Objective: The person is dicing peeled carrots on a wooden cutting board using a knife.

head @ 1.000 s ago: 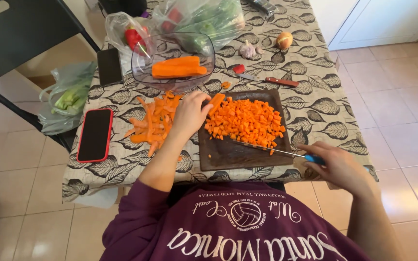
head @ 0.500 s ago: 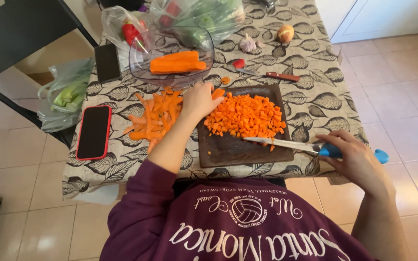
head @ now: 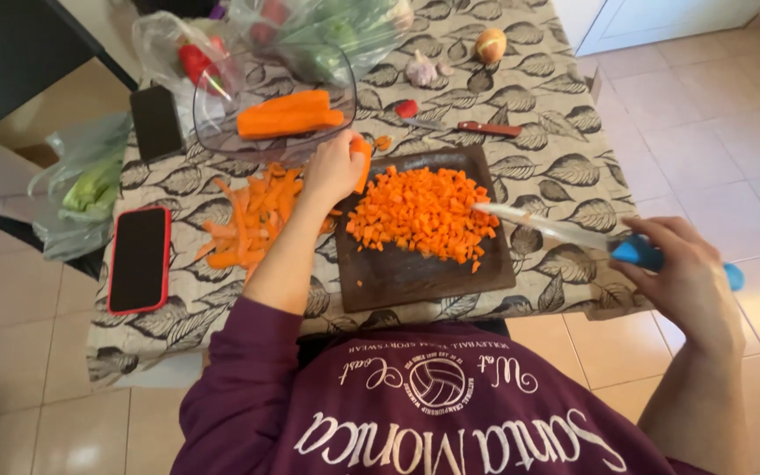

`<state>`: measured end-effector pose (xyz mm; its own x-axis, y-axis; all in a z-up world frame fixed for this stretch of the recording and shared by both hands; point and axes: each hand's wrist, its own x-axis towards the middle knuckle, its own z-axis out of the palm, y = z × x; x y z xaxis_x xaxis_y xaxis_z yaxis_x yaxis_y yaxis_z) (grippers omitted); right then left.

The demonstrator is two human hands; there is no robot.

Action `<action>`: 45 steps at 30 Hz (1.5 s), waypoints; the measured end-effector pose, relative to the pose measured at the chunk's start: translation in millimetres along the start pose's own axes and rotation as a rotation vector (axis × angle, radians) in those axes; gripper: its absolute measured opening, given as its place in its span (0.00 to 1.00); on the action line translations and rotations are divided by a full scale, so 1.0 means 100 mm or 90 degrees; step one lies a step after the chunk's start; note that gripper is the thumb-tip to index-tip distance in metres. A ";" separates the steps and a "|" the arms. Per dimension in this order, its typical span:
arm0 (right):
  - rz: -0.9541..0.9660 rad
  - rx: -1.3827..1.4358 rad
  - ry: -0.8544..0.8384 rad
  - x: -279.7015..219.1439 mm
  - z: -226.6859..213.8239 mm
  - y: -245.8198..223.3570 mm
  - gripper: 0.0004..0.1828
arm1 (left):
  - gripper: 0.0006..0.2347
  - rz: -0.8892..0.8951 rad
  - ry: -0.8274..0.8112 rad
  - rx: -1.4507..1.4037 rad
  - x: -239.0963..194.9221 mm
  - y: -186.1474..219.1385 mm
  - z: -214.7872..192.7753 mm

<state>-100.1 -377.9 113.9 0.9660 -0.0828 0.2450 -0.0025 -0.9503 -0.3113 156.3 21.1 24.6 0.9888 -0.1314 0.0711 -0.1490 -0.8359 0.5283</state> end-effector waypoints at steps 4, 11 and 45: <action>0.055 -0.026 0.102 -0.04 0.06 0.20 0.31 | 0.17 0.120 -0.054 -0.230 -0.03 0.62 0.02; 0.051 0.086 0.216 -0.03 0.17 0.17 0.25 | 0.15 0.181 -0.418 -0.338 -0.73 1.90 1.10; 0.156 0.544 -0.226 -0.21 0.79 -0.37 0.18 | 0.35 -0.139 -0.207 -1.052 -2.32 -0.37 0.00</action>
<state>-100.0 -317.2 48.1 0.9862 -0.0206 -0.1644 -0.1604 -0.3666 -0.9164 -67.7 82.4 -11.9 0.9142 -0.3682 -0.1694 0.3553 0.5268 0.7721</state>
